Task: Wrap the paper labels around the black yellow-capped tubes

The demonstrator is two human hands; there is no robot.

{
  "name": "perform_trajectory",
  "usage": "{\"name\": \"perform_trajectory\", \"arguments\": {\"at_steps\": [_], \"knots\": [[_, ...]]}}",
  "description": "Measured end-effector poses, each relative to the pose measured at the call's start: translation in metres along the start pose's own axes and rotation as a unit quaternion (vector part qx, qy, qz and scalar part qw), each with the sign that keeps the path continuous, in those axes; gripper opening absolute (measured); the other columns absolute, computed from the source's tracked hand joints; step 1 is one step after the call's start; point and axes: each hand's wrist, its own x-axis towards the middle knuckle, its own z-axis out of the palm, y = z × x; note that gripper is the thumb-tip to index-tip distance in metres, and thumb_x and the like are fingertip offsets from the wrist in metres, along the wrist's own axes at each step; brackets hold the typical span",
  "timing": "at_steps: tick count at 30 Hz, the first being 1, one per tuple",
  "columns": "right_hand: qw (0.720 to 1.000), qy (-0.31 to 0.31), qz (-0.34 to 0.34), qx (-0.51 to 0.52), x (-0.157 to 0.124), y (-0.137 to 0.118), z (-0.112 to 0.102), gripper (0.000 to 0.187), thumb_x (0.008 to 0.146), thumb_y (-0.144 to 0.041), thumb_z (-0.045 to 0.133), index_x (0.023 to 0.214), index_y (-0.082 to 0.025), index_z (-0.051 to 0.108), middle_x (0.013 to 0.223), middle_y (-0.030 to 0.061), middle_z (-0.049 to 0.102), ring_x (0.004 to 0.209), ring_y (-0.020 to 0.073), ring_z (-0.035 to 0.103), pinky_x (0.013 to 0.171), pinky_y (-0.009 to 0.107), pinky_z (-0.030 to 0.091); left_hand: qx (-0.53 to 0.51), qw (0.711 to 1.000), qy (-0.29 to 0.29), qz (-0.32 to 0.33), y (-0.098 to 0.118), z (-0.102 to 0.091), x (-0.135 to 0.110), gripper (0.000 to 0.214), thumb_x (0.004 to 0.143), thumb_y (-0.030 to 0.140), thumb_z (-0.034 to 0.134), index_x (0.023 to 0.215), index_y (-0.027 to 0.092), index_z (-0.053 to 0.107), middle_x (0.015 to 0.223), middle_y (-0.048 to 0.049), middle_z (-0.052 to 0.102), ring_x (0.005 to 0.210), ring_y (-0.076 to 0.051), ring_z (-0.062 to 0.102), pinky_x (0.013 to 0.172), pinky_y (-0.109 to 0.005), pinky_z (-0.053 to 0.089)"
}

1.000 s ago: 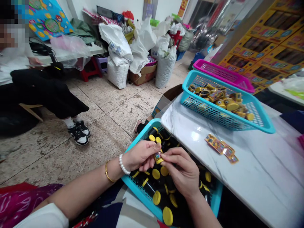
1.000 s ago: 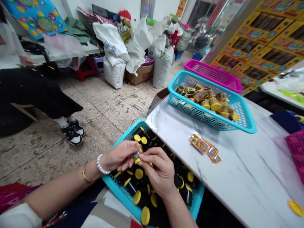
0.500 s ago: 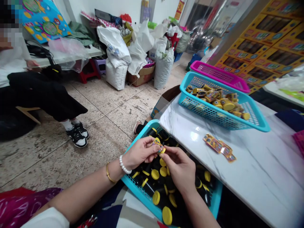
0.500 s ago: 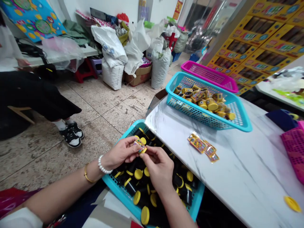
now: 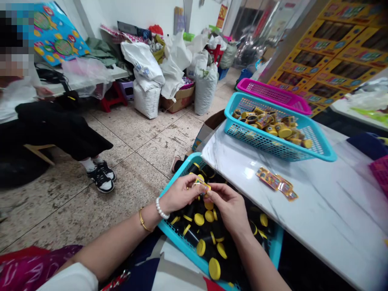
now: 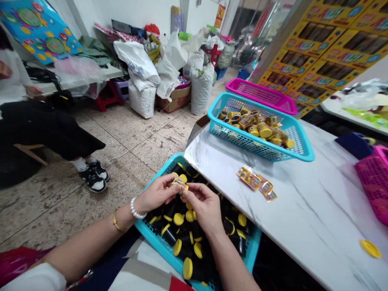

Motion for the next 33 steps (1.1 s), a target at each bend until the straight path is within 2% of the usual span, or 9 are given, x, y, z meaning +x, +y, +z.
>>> {"name": "perform_trajectory", "arguments": {"at_steps": [2,6,10,14,18,22,25,29,33], "knots": [[0.999,0.0,0.032,0.023,0.001,0.003,0.0,0.033,0.065,-0.037,0.083,0.088,-0.015,0.073,0.083,0.007,0.074,0.068,0.0184,0.07,0.067,0.032,0.06,0.0,1.0,0.0,0.021,-0.001,0.001,0.002,0.038,0.083,0.05,0.064,0.092,0.014,0.06,0.073,0.0029,0.05,0.051,-0.005,0.043,0.043,-0.017,0.035],[0.994,0.002,0.078,0.082,0.003,0.009,-0.003,0.033,0.063,-0.035,0.085,0.086,-0.014,0.072,0.079,0.0061,0.073,0.064,0.0161,0.07,0.063,0.028,0.06,-0.012,0.999,-0.024,0.021,-0.001,0.001,0.004,0.038,0.082,0.047,0.066,0.1,0.015,0.06,0.079,0.0011,0.055,0.052,-0.005,0.048,0.045,-0.016,0.039],[0.992,-0.028,0.082,0.091,0.002,0.008,-0.006,0.037,0.069,-0.038,0.081,0.095,-0.016,0.068,0.081,0.0049,0.073,0.061,0.015,0.069,0.06,0.028,0.059,-0.017,0.999,-0.037,-0.021,0.002,0.0,0.0,0.039,0.084,0.05,0.063,0.102,0.016,0.056,0.06,0.0043,0.055,0.042,-0.006,0.047,0.037,-0.014,0.035],[0.997,-0.072,-0.035,0.019,-0.003,0.006,-0.007,0.038,0.073,-0.032,0.079,0.107,-0.021,0.065,0.097,0.0054,0.072,0.074,0.0165,0.07,0.073,0.032,0.059,-0.05,0.996,0.0,-0.08,0.008,0.001,-0.003,0.041,0.085,0.058,0.056,0.086,0.017,0.051,0.051,0.0053,0.053,0.032,-0.006,0.042,0.028,-0.013,0.026],[0.984,-0.051,-0.147,-0.09,-0.009,0.01,-0.005,0.026,0.081,-0.025,0.071,0.106,-0.022,0.067,0.097,0.0062,0.071,0.087,0.0195,0.069,0.08,0.033,0.059,-0.079,0.993,0.034,-0.083,0.012,0.004,0.001,0.042,0.082,0.057,0.06,0.081,0.015,0.054,0.056,0.0047,0.053,0.035,-0.003,0.041,0.03,-0.011,0.029],[0.945,-0.023,-0.254,-0.207,-0.014,0.014,-0.004,0.048,0.078,-0.02,0.072,0.124,-0.024,0.058,0.108,0.0074,0.067,0.089,0.0193,0.069,0.08,0.034,0.061,-0.09,0.991,0.045,-0.091,0.013,0.005,0.002,0.042,0.08,0.056,0.063,0.08,0.015,0.053,0.06,0.0049,0.054,0.033,-0.001,0.039,0.029,-0.011,0.025],[0.915,0.0,-0.312,-0.258,-0.017,0.015,-0.003,0.04,0.078,-0.017,0.071,0.117,-0.022,0.063,0.105,0.0071,0.067,0.085,0.018,0.069,0.077,0.032,0.062,-0.086,0.989,0.036,-0.118,0.015,0.005,0.001,0.042,0.08,0.057,0.063,0.081,0.017,0.051,0.051,0.0066,0.051,0.03,-0.004,0.039,0.026,-0.012,0.022],[0.959,0.022,-0.216,-0.183,-0.017,0.014,0.0,0.03,0.079,-0.021,0.071,0.109,-0.02,0.066,0.089,0.0054,0.073,0.074,0.0176,0.071,0.069,0.03,0.063,-0.11,0.987,0.004,-0.116,0.013,0.004,0.0,0.039,0.081,0.053,0.065,0.084,0.016,0.051,0.053,0.0052,0.054,0.034,-0.005,0.043,0.029,-0.011,0.026],[0.991,0.03,-0.104,-0.083,-0.015,0.01,0.006,0.029,0.075,-0.027,0.076,0.101,-0.017,0.069,0.084,0.0058,0.075,0.07,0.0184,0.073,0.068,0.03,0.062,-0.102,0.994,-0.013,-0.048,0.004,0.002,0.002,0.036,0.083,0.047,0.065,0.091,0.015,0.053,0.058,0.0052,0.054,0.041,-0.003,0.044,0.037,-0.012,0.032]]}}
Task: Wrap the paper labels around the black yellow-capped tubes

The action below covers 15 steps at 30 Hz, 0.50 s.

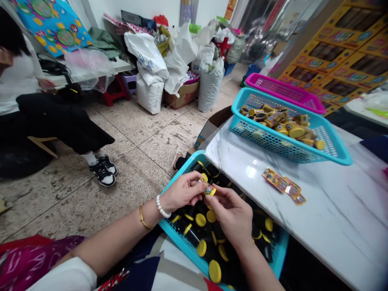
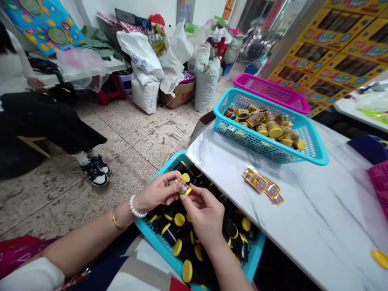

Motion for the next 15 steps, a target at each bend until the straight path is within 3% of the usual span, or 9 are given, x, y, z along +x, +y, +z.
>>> {"name": "perform_trajectory", "arguments": {"at_steps": [4,8,12,15], "knots": [[0.994,-0.006,0.08,0.074,0.004,-0.003,0.002,0.03,0.07,-0.031,0.081,0.094,-0.016,0.07,0.082,0.0058,0.076,0.067,0.0185,0.073,0.065,0.03,0.062,0.009,0.999,-0.029,0.03,-0.005,-0.005,0.003,0.035,0.084,0.046,0.064,0.097,0.015,0.054,0.062,0.005,0.053,0.045,-0.004,0.045,0.04,-0.013,0.033],[0.983,-0.062,0.132,0.112,0.011,-0.003,-0.004,0.028,0.07,-0.033,0.081,0.091,-0.016,0.071,0.073,0.0035,0.072,0.062,0.0168,0.07,0.062,0.03,0.061,0.031,0.999,-0.039,0.015,-0.001,-0.006,0.003,0.039,0.084,0.052,0.061,0.094,0.015,0.053,0.055,0.0068,0.052,0.036,-0.004,0.04,0.034,-0.013,0.027],[0.988,-0.118,0.033,0.095,0.017,-0.003,-0.015,0.033,0.075,-0.028,0.076,0.108,-0.026,0.071,0.098,0.0028,0.067,0.077,0.0147,0.068,0.07,0.03,0.059,0.042,0.998,-0.015,-0.04,0.002,-0.005,0.0,0.044,0.083,0.06,0.057,0.081,0.017,0.05,0.047,0.0072,0.051,0.027,-0.003,0.035,0.026,-0.013,0.019],[0.988,-0.133,-0.076,0.027,0.019,-0.001,-0.02,0.013,0.078,-0.022,0.074,0.09,-0.025,0.077,0.09,0.0026,0.063,0.078,0.0139,0.063,0.067,0.026,0.056,0.022,0.996,-0.022,-0.082,-0.001,-0.004,-0.001,0.048,0.081,0.064,0.055,0.077,0.017,0.05,0.044,0.0065,0.051,0.025,-0.005,0.036,0.024,-0.013,0.02]]}}
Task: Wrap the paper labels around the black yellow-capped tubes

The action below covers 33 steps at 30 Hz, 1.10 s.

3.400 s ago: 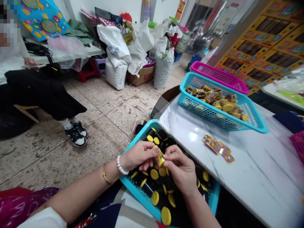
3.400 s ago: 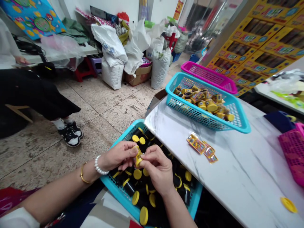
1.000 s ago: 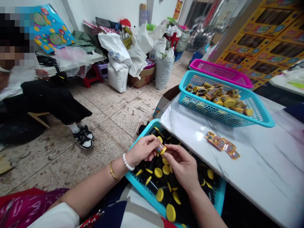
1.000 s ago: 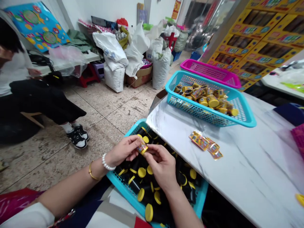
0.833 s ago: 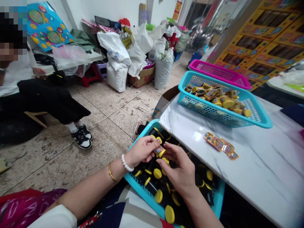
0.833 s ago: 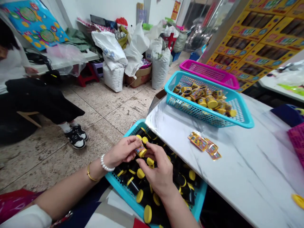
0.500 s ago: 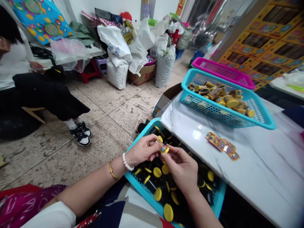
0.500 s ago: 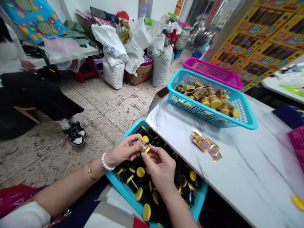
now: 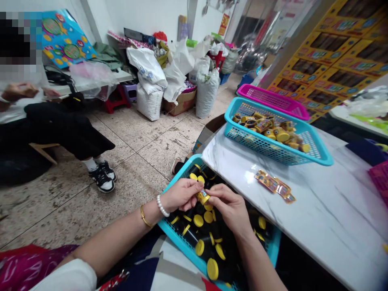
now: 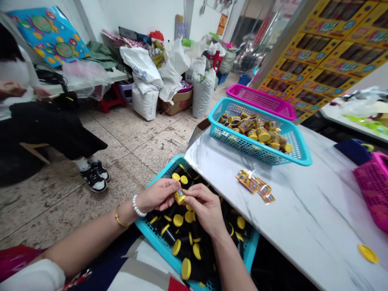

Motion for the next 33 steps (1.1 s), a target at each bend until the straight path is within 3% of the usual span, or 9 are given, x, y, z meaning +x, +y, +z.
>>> {"name": "perform_trajectory", "arguments": {"at_steps": [4,6,10,15,20,24,26,30,33], "knots": [[0.991,0.036,-0.107,-0.066,-0.003,0.004,0.0,0.01,0.078,-0.015,0.072,0.082,-0.024,0.075,0.077,0.0006,0.059,0.071,0.0132,0.059,0.064,0.026,0.052,-0.032,0.999,-0.022,-0.009,-0.003,0.0,0.001,0.047,0.079,0.061,0.061,0.08,0.015,0.054,0.046,0.0052,0.055,0.026,-0.006,0.041,0.025,-0.014,0.025],[0.987,0.046,-0.124,-0.094,-0.005,0.004,0.001,0.013,0.08,-0.013,0.071,0.085,-0.024,0.073,0.084,0.002,0.06,0.077,0.0143,0.061,0.066,0.027,0.053,-0.033,0.999,-0.019,-0.012,-0.004,-0.001,0.003,0.046,0.078,0.061,0.063,0.078,0.015,0.053,0.046,0.0055,0.054,0.026,-0.005,0.04,0.024,-0.014,0.025],[0.979,-0.009,-0.137,-0.152,-0.007,0.003,0.001,0.028,0.081,-0.011,0.069,0.105,-0.027,0.072,0.106,0.0061,0.065,0.094,0.0183,0.065,0.076,0.03,0.056,-0.052,0.998,-0.03,-0.023,-0.004,-0.001,0.004,0.046,0.077,0.061,0.064,0.079,0.016,0.052,0.046,0.0054,0.055,0.026,-0.006,0.041,0.023,-0.013,0.026],[0.974,0.034,-0.184,-0.13,-0.013,0.009,0.004,0.028,0.075,-0.005,0.074,0.092,-0.027,0.074,0.089,0.0018,0.067,0.08,0.0158,0.068,0.073,0.029,0.058,-0.071,0.995,-0.054,-0.043,-0.001,-0.002,0.003,0.044,0.076,0.057,0.068,0.079,0.015,0.054,0.048,0.005,0.056,0.027,-0.006,0.042,0.024,-0.014,0.027],[0.971,0.079,-0.182,-0.136,-0.014,0.009,0.006,0.026,0.078,-0.005,0.07,0.093,-0.027,0.072,0.094,0.0025,0.065,0.082,0.0157,0.067,0.073,0.029,0.058,-0.038,0.999,-0.011,-0.025,-0.001,-0.001,0.005,0.047,0.076,0.06,0.066,0.076,0.015,0.052,0.045,0.0071,0.051,0.026,-0.004,0.037,0.025,-0.012,0.021],[0.976,0.028,-0.099,-0.191,-0.015,0.0,0.01,0.046,0.076,-0.016,0.074,0.119,-0.028,0.063,0.115,0.0077,0.06,0.094,0.0204,0.065,0.077,0.031,0.06,-0.039,0.999,0.009,-0.008,-0.007,0.003,0.006,0.048,0.075,0.061,0.066,0.079,0.016,0.05,0.048,0.0061,0.052,0.031,-0.005,0.041,0.03,-0.013,0.03],[0.971,0.017,-0.091,-0.219,-0.017,-0.006,0.013,0.041,0.078,-0.016,0.069,0.117,-0.027,0.064,0.112,0.008,0.061,0.095,0.0211,0.065,0.075,0.03,0.06,-0.006,1.0,-0.001,0.004,-0.01,0.007,0.004,0.048,0.081,0.061,0.059,0.089,0.014,0.054,0.048,0.0058,0.051,0.033,-0.007,0.043,0.031,-0.014,0.031],[0.961,0.067,-0.094,-0.25,-0.017,-0.025,0.002,0.033,0.083,-0.013,0.055,0.112,-0.025,0.064,0.108,0.0076,0.066,0.094,0.0203,0.067,0.075,0.029,0.06,0.117,0.983,0.109,0.092,-0.017,0.011,-0.002,0.053,0.089,0.052,0.054,0.13,0.021,0.043,0.07,0.0026,0.06,0.049,-0.013,0.057,0.041,-0.02,0.044],[0.929,0.163,-0.111,-0.313,-0.005,-0.05,-0.035,0.031,0.083,-0.018,0.059,0.113,-0.023,0.064,0.104,0.0066,0.071,0.09,0.0207,0.07,0.079,0.031,0.059,0.298,0.913,0.152,0.235,-0.028,0.008,-0.011,0.038,0.09,0.038,0.056,0.127,0.029,0.051,0.083,-0.0007,0.066,0.069,-0.017,0.065,0.062,-0.026,0.056]]}}
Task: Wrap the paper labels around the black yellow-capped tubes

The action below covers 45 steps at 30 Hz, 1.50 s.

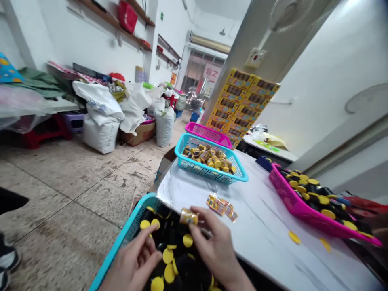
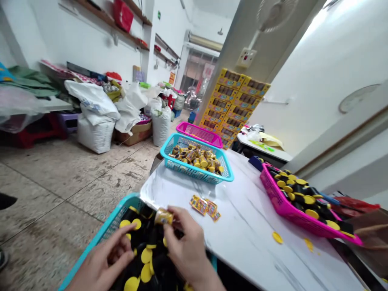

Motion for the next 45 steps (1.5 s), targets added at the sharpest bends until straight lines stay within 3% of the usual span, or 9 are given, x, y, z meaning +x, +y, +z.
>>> {"name": "perform_trajectory", "arguments": {"at_steps": [3,6,9,12,18,22,27,38,45], "knots": [[0.985,0.134,0.003,-0.109,0.053,0.018,-0.055,0.03,0.083,-0.031,0.063,0.112,-0.022,0.067,0.098,0.0061,0.074,0.085,0.0212,0.071,0.08,0.034,0.057,0.151,0.973,0.008,0.176,-0.007,-0.005,-0.012,0.024,0.085,0.029,0.063,0.109,0.031,0.064,0.094,-0.003,0.07,0.086,-0.022,0.067,0.076,-0.029,0.058],[0.934,0.294,0.032,-0.199,0.11,0.049,-0.103,0.038,0.079,-0.042,0.066,0.106,-0.016,0.07,0.088,0.0087,0.074,0.081,0.0249,0.071,0.082,0.04,0.054,0.252,0.938,0.087,0.223,-0.01,-0.014,-0.017,0.021,0.086,0.025,0.061,0.107,0.026,0.065,0.109,-0.0086,0.067,0.107,-0.027,0.061,0.093,-0.038,0.052],[0.936,0.246,0.053,-0.248,0.133,0.074,-0.115,0.048,0.076,-0.045,0.068,0.112,-0.013,0.069,0.103,0.0148,0.074,0.094,0.0303,0.069,0.084,0.044,0.052,0.338,0.914,0.158,0.162,-0.01,-0.029,-0.012,0.032,0.089,0.025,0.057,0.12,0.018,0.061,0.13,-0.0172,0.055,0.126,-0.034,0.047,0.106,-0.053,0.038],[0.936,0.223,-0.012,-0.271,0.103,0.071,-0.094,0.045,0.081,-0.044,0.064,0.118,-0.019,0.066,0.114,0.0112,0.071,0.101,0.0284,0.068,0.089,0.042,0.051,0.354,0.922,0.14,0.076,-0.013,-0.05,-0.004,0.044,0.092,0.03,0.05,0.132,0.011,0.052,0.139,-0.0228,0.047,0.128,-0.035,0.046,0.102,-0.052,0.042],[0.987,0.002,-0.063,-0.15,-0.007,0.022,-0.047,0.012,0.085,-0.03,0.065,0.092,-0.025,0.074,0.086,0.0011,0.077,0.077,0.0196,0.073,0.074,0.03,0.056,0.312,0.941,-0.069,-0.115,-0.01,-0.089,0.001,0.051,0.094,0.036,0.046,0.142,0.018,0.043,0.082,-0.0051,0.074,0.066,-0.02,0.066,0.071,-0.032,0.052],[0.983,-0.108,-0.09,-0.122,-0.03,0.013,-0.027,0.014,0.088,-0.026,0.061,0.097,-0.025,0.071,0.087,0.0013,0.076,0.074,0.0174,0.072,0.067,0.026,0.057,0.35,0.935,-0.033,-0.038,-0.007,-0.08,-0.003,0.051,0.093,0.033,0.048,0.141,0.018,0.043,0.113,-0.0116,0.069,0.092,-0.025,0.067,0.084,-0.038,0.052],[0.957,-0.197,-0.129,-0.168,-0.017,0.012,-0.008,0.019,0.092,-0.027,0.056,0.104,-0.022,0.069,0.096,0.0047,0.075,0.082,0.0176,0.071,0.071,0.027,0.057,0.452,0.883,0.088,0.089,0.008,-0.044,-0.011,0.047,0.09,0.019,0.053,0.137,0.014,0.047,0.148,-0.0193,0.038,0.137,-0.036,0.033,0.109,-0.055,0.034],[0.911,-0.247,-0.135,-0.301,-0.054,0.006,0.01,0.024,0.089,-0.027,0.059,0.112,-0.019,0.066,0.106,0.0112,0.07,0.089,0.0255,0.06,0.074,0.037,0.049,0.215,0.967,-0.093,0.101,0.035,-0.022,-0.025,0.024,0.093,0.021,0.053,0.114,0.019,0.062,0.118,-0.0101,0.062,0.117,-0.024,0.052,0.103,-0.043,0.044],[0.847,-0.358,-0.127,-0.373,-0.046,-0.009,0.033,0.015,0.085,-0.017,0.06,0.098,-0.016,0.067,0.096,0.0124,0.068,0.081,0.0263,0.06,0.058,0.034,0.046,0.178,0.956,-0.164,0.164,0.071,-0.001,0.038,0.018,0.09,0.02,0.057,0.106,0.017,0.065,0.102,-0.0073,0.068,0.098,-0.021,0.06,0.088,-0.034,0.048]]}}
